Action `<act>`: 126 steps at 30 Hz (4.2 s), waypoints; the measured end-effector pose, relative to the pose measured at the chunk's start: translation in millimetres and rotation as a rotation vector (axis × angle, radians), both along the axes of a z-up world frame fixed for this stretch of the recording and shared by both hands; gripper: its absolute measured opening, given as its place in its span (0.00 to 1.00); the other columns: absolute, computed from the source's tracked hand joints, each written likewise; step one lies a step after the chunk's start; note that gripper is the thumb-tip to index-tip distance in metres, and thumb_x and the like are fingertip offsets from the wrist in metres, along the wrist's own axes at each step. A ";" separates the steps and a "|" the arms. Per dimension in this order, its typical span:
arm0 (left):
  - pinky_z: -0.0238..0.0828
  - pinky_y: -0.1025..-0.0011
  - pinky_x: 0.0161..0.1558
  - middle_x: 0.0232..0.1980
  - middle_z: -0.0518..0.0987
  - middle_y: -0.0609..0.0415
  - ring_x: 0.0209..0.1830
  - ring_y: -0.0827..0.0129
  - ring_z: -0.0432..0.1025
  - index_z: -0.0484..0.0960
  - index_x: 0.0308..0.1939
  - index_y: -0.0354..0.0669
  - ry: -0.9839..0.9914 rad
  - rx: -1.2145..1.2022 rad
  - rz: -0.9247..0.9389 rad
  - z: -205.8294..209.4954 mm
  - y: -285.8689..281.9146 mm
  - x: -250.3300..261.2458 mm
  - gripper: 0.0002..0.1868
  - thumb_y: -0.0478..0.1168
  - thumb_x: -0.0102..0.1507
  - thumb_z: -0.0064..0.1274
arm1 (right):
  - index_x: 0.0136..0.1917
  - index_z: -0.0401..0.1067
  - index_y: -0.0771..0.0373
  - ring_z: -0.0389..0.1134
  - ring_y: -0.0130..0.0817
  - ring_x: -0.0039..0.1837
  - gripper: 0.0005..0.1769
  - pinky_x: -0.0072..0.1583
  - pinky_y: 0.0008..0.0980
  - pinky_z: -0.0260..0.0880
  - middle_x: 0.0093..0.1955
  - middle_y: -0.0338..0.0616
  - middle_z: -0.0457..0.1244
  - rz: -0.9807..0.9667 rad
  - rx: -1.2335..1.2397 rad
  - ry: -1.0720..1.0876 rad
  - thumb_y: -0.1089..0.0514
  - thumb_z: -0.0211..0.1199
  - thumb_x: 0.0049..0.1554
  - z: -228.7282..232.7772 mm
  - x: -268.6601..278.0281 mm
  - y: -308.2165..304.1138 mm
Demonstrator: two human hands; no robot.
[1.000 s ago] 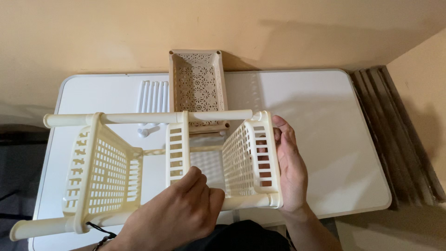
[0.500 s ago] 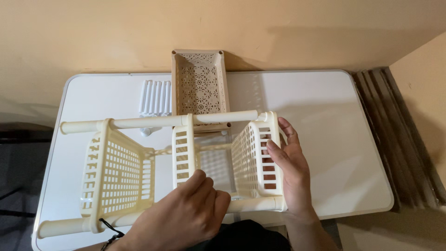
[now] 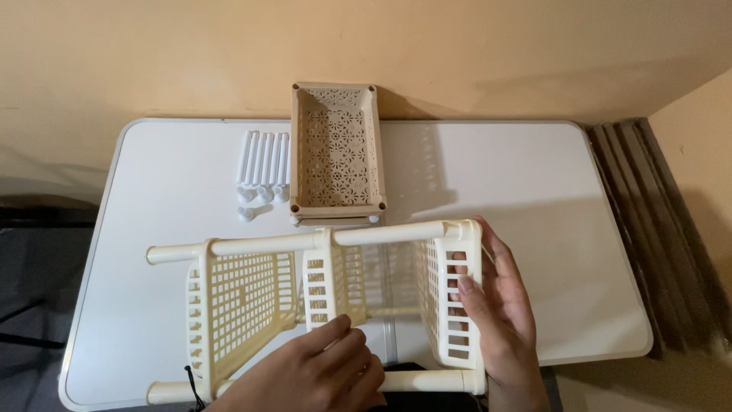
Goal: The person assembles a plastic shelving unit by inserting white cylindrical rods into the corners of beige perforated trays. They stack the trays vertically, secure them with the rods, and then attach small white feet to the bottom tray. The assembled unit is placed on a white table.
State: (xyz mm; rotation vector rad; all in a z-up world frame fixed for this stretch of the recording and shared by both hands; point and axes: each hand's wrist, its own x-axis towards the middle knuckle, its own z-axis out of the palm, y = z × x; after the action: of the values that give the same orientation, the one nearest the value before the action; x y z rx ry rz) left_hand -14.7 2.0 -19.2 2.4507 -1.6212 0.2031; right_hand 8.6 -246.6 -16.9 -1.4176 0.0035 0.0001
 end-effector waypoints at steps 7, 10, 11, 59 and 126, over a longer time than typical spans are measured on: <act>0.69 0.58 0.56 0.58 0.76 0.48 0.56 0.53 0.72 0.69 0.65 0.44 -0.192 -0.204 0.176 27.8 4.9 27.9 0.21 0.45 0.69 0.47 | 0.80 0.49 0.73 0.63 0.40 0.71 0.37 0.69 0.40 0.66 0.72 0.60 0.59 0.032 0.042 -0.104 0.64 0.55 0.61 -22.9 -15.1 -13.9; 0.74 0.59 0.50 0.60 0.76 0.45 0.51 0.54 0.74 0.61 0.73 0.41 -0.087 -0.251 0.259 33.0 -3.6 49.2 0.33 0.46 0.66 0.50 | 0.79 0.52 0.74 0.65 0.41 0.66 0.36 0.63 0.40 0.71 0.68 0.62 0.60 0.032 0.037 -0.135 0.66 0.57 0.61 -32.5 -18.1 -16.8; 0.76 0.60 0.49 0.60 0.76 0.45 0.49 0.56 0.75 0.59 0.76 0.39 -0.018 -0.264 0.265 34.1 -6.0 53.5 0.37 0.47 0.65 0.52 | 0.78 0.53 0.74 0.65 0.40 0.67 0.35 0.64 0.39 0.72 0.69 0.61 0.60 0.020 0.019 -0.166 0.67 0.57 0.60 -35.3 -18.5 -17.5; 0.70 0.59 0.29 0.22 0.74 0.50 0.23 0.55 0.71 0.74 0.29 0.38 0.424 -0.104 0.172 34.1 15.0 47.6 0.22 0.50 0.72 0.45 | 0.62 0.72 0.68 0.61 0.16 0.34 0.24 0.36 0.14 0.65 0.39 0.39 0.67 0.182 0.154 -0.316 0.46 0.58 0.65 -63.8 4.3 -46.2; 0.70 0.56 0.47 0.37 0.85 0.45 0.38 0.57 0.81 0.81 0.33 0.33 -0.192 -1.139 0.120 -67.5 -44.2 62.5 0.12 0.42 0.60 0.57 | 0.59 0.67 0.73 0.68 0.37 0.45 0.48 0.47 0.34 0.72 0.46 0.50 0.67 -0.029 0.743 -0.212 0.24 0.31 0.70 -108.3 -6.5 -82.8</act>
State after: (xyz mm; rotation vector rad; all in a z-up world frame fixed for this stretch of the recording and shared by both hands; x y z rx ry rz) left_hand 47.8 -42.2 -86.7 1.6251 -0.9370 1.0588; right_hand 2.2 -329.4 -125.2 -0.6689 -0.1388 -0.1581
